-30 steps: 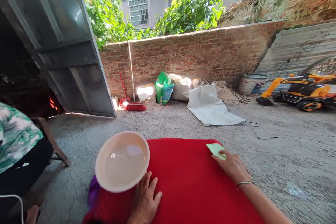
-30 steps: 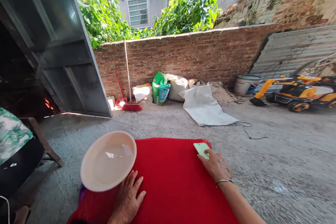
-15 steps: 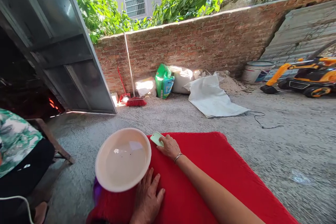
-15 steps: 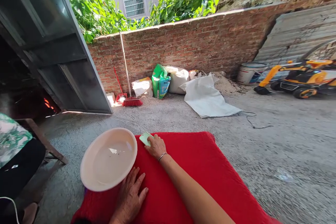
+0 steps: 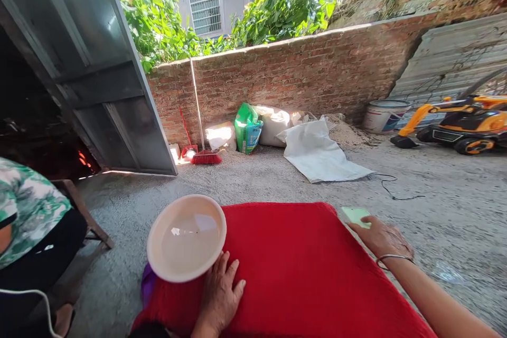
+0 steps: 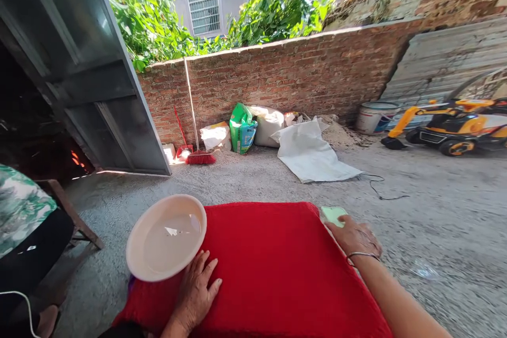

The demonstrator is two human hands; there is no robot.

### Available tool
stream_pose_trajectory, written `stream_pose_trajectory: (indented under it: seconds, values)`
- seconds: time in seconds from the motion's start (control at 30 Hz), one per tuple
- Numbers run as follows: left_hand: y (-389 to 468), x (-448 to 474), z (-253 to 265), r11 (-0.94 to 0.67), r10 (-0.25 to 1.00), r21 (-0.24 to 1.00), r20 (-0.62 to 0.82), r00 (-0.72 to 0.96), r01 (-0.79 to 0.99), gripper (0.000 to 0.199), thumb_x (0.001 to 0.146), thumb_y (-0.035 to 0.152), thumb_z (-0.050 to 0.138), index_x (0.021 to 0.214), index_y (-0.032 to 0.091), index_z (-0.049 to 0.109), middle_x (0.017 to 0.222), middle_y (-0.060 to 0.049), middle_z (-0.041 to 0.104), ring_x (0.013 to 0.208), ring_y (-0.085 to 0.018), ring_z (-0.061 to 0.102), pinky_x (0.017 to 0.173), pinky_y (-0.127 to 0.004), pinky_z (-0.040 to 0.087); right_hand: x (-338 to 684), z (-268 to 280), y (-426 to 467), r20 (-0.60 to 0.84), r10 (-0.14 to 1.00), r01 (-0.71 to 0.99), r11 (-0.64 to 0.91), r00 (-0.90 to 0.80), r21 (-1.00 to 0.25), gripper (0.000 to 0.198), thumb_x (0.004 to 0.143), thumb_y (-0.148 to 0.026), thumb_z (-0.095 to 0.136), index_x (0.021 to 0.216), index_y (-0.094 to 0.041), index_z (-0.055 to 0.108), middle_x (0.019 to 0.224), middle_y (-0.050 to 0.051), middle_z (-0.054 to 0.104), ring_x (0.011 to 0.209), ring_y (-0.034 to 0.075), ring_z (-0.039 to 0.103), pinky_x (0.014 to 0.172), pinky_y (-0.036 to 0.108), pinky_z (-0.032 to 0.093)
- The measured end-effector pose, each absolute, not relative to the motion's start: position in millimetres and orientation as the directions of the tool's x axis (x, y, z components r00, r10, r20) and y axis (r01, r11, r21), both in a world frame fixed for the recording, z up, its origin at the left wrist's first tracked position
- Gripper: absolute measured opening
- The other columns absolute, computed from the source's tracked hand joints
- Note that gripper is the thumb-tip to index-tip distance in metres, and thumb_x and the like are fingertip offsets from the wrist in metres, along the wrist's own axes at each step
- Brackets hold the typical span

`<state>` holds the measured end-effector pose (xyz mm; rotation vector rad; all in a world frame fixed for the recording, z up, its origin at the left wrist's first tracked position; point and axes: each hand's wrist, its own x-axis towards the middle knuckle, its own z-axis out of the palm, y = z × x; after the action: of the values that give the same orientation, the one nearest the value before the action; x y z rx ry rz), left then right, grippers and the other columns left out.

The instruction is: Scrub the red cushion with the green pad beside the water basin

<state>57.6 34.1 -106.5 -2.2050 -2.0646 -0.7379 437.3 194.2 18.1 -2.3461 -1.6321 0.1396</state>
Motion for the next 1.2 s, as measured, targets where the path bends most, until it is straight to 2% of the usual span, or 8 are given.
stream_pose_trajectory:
  seconds: [0.1, 0.23, 0.37, 0.53, 0.67, 0.87, 1.07, 1.2]
  values:
    - [35, 57, -103, -0.109, 0.938, 0.296, 0.346, -0.001, 0.949, 0.038, 0.084, 0.032, 0.057, 0.121, 0.029, 0.062, 0.135, -0.005, 0.056, 0.127, -0.026, 0.049, 0.108, -0.047, 0.041, 413, 16, 180, -0.008, 0.945, 0.914, -0.317, 0.326, -0.253, 0.05, 0.09, -0.045, 0.042, 0.12, -0.01, 0.061, 0.105, 0.026, 0.062, 0.091, 0.032, 0.064, 0.07, 0.037, 0.045]
    - [36, 57, -98, -0.098, 0.947, 0.31, 0.32, -0.007, 0.946, 0.038, 0.084, 0.031, 0.056, 0.122, 0.028, 0.062, 0.136, -0.004, 0.055, 0.128, -0.026, 0.048, 0.109, -0.047, 0.04, 327, 6, 161, 0.019, 0.998, 0.958, -0.06, 0.068, -0.281, 0.039, 0.091, -0.039, 0.046, 0.119, -0.017, 0.061, 0.106, 0.017, 0.061, 0.095, 0.026, 0.062, 0.077, 0.033, 0.043]
    - [37, 58, -95, -0.08, 0.961, 0.333, 0.277, -0.017, 0.94, 0.039, 0.084, 0.029, 0.057, 0.123, 0.028, 0.062, 0.139, -0.004, 0.053, 0.13, -0.026, 0.046, 0.11, -0.047, 0.039, 237, -12, 141, 0.051, 0.979, 0.931, 0.203, -0.197, -0.304, 0.028, 0.084, -0.039, 0.058, 0.109, -0.027, 0.065, 0.104, 0.007, 0.061, 0.095, 0.021, 0.06, 0.08, 0.029, 0.04]
    - [38, 59, -94, -0.072, 0.973, 0.34, 0.232, -0.01, 0.938, 0.041, 0.083, 0.03, 0.059, 0.124, 0.027, 0.061, 0.139, -0.006, 0.052, 0.131, -0.027, 0.045, 0.11, -0.047, 0.038, 195, -29, 131, 0.055, 0.941, 0.893, 0.334, -0.333, -0.301, 0.026, 0.08, -0.039, 0.064, 0.103, -0.03, 0.066, 0.101, 0.004, 0.061, 0.095, 0.02, 0.059, 0.08, 0.027, 0.038]
    - [38, 60, -95, -0.077, 0.963, 0.324, 0.269, -0.014, 0.943, 0.039, 0.085, 0.031, 0.057, 0.124, 0.027, 0.061, 0.138, -0.005, 0.053, 0.13, -0.026, 0.046, 0.111, -0.046, 0.037, 232, -27, 140, 0.033, 0.969, 0.93, 0.244, -0.244, -0.275, 0.027, 0.081, -0.04, 0.061, 0.106, -0.029, 0.064, 0.099, 0.005, 0.061, 0.091, 0.02, 0.06, 0.078, 0.028, 0.039]
    - [39, 60, -101, -0.098, 0.944, 0.315, 0.33, -0.012, 0.944, 0.037, 0.084, 0.03, 0.056, 0.121, 0.028, 0.063, 0.136, -0.004, 0.055, 0.128, -0.025, 0.047, 0.109, -0.045, 0.039, 348, -13, 146, 0.027, 0.998, 0.967, -0.05, 0.059, -0.249, 0.034, 0.086, -0.043, 0.046, 0.109, -0.024, 0.064, 0.1, 0.011, 0.063, 0.085, 0.027, 0.064, 0.073, 0.036, 0.046]
    - [42, 59, -107, -0.125, 0.921, 0.314, 0.389, -0.007, 0.941, 0.036, 0.085, 0.031, 0.055, 0.119, 0.027, 0.063, 0.134, -0.005, 0.057, 0.126, -0.025, 0.049, 0.107, -0.045, 0.041, 461, -28, 136, 0.071, 0.932, 0.862, -0.298, 0.356, -0.41, 0.044, 0.081, -0.053, 0.044, 0.097, -0.021, 0.069, 0.086, 0.019, 0.066, 0.084, 0.035, 0.065, 0.074, 0.047, 0.048]
    - [43, 58, -110, -0.129, 0.913, 0.313, 0.409, -0.011, 0.941, 0.036, 0.085, 0.031, 0.054, 0.119, 0.027, 0.064, 0.133, -0.005, 0.057, 0.126, -0.025, 0.049, 0.107, -0.045, 0.04, 461, -39, 125, 0.084, 0.893, 0.793, -0.346, 0.442, -0.502, 0.046, 0.079, -0.057, 0.043, 0.097, -0.023, 0.067, 0.082, 0.018, 0.063, 0.083, 0.037, 0.064, 0.075, 0.049, 0.048]
